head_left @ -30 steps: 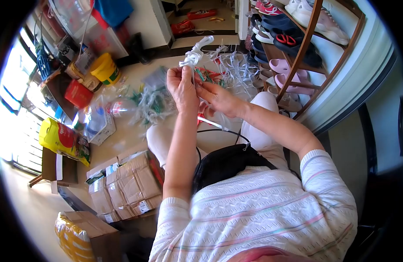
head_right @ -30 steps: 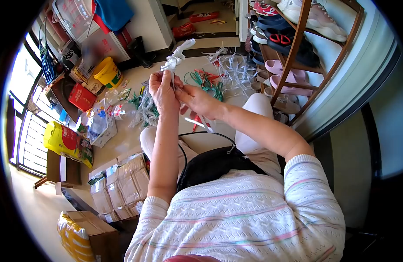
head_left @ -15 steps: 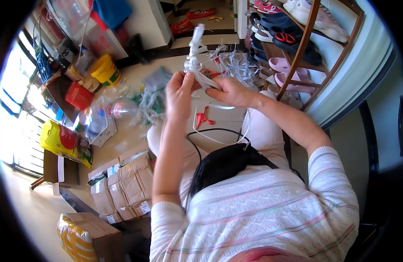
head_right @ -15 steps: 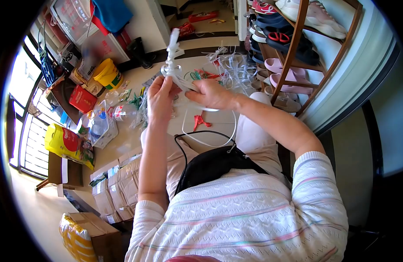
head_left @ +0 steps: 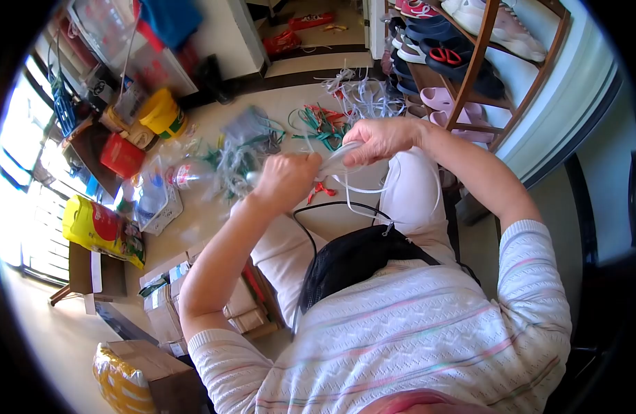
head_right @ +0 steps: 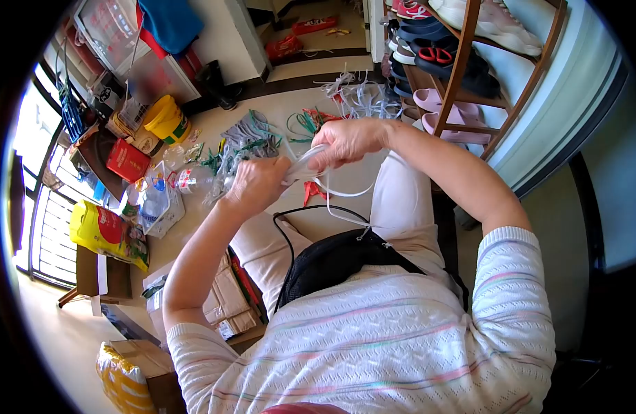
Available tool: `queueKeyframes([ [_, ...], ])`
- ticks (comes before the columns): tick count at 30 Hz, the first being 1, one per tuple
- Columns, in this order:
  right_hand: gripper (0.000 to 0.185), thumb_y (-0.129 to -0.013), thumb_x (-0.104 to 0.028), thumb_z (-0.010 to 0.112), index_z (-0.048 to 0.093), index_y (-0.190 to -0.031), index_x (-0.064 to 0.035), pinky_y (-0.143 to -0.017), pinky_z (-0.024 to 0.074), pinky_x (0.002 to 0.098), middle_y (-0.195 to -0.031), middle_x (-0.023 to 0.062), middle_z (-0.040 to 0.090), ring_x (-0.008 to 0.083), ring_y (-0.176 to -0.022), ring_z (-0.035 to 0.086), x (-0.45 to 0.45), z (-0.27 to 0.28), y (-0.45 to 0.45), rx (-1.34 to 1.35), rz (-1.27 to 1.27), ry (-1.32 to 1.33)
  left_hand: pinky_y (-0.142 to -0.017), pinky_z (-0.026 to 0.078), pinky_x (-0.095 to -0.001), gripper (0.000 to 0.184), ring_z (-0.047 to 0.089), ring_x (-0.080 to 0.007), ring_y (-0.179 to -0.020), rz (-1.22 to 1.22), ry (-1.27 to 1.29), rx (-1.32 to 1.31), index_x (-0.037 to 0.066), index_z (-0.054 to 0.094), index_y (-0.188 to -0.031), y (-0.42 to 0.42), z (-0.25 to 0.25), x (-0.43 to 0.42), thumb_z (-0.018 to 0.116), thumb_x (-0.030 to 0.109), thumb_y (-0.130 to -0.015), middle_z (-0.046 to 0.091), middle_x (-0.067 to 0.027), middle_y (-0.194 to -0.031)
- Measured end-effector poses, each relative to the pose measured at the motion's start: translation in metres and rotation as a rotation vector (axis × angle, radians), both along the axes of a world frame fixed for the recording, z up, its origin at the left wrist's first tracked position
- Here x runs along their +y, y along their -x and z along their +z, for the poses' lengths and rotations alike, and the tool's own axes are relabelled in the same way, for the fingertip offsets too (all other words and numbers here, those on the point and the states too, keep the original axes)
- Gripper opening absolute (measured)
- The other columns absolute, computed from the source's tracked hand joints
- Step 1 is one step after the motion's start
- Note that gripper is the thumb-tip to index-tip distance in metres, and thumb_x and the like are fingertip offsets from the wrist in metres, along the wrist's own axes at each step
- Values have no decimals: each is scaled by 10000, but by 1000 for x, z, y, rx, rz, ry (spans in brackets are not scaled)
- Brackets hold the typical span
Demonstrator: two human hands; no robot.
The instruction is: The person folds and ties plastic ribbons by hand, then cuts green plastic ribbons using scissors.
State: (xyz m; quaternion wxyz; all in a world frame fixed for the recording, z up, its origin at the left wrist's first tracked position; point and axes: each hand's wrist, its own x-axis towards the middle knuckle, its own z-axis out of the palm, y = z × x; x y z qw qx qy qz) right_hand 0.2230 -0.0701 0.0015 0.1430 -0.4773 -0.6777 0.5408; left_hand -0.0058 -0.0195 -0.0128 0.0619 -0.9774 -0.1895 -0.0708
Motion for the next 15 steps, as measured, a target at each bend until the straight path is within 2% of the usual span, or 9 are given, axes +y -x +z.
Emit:
queueKeyframes([
  [2,387,-770,-418,688,610,-828,-44,-448,310,221,-618,-12,521,54,-522,434,2,1,-7,-80,-40,20,-618,478,-417,177,614,-312,-685,35,97,57,69,536,-859,2,-7,-6,608,145,-716,606,-115,-683],
  [5,387,-761,-413,695,618,-787,-34,-462,329,236,-601,-17,517,66,-525,438,17,6,-22,-385,115,47,-573,480,-414,124,612,-319,-658,-25,-4,120,58,565,-836,3,-13,-7,560,130,-736,602,-128,-666],
  [6,354,-784,-373,677,620,-739,-27,-474,342,252,-575,-25,507,78,-525,439,22,7,-28,-401,126,9,-576,483,-410,98,614,-319,-659,-23,-11,140,58,574,-805,3,-15,-7,552,127,-739,604,-130,-666],
  [9,340,-805,-349,656,620,-734,-19,-485,351,264,-572,-22,512,82,-529,439,34,9,-30,-404,62,-205,-585,489,-404,97,618,-317,-661,4,-51,218,57,596,-720,-3,-19,-7,536,126,-751,610,-133,-671],
  [10,321,-823,-320,639,621,-724,-15,-495,356,271,-574,-12,524,84,-536,442,33,14,-25,-488,70,-357,-588,490,-405,113,619,-315,-662,27,-76,256,56,601,-699,-6,-18,-7,537,130,-756,615,-132,-675],
  [11,332,-829,-328,632,618,-718,-15,-496,356,275,-578,-9,527,88,-537,443,30,15,-17,-438,3,-397,-591,492,-407,134,621,-313,-663,49,-101,294,56,606,-678,-9,-17,-6,538,134,-761,619,-130,-679],
  [13,355,-840,-344,619,613,-706,-15,-497,355,282,-587,-4,533,95,-538,446,23,14,-4,-337,-126,-480,-587,492,-412,173,626,-308,-670,174,-85,181,43,622,-685,-11,-22,13,546,168,-777,624,-141,-682],
  [14,379,-879,-373,561,610,-725,-30,-487,339,258,-569,-11,497,79,-530,426,19,2,2,-118,-174,-506,-585,492,-414,195,628,-306,-674,240,-80,123,37,630,-688,-10,-22,25,550,185,-785,626,-147,-683],
  [15,398,-910,-405,491,606,-803,-39,-454,315,234,-545,-24,438,54,-489,375,2,10,14,17,-209,-364,-564,487,-394,208,627,-280,-646,261,-12,38,31,629,-696,-8,-17,37,569,208,-788,627,-136,-670],
])
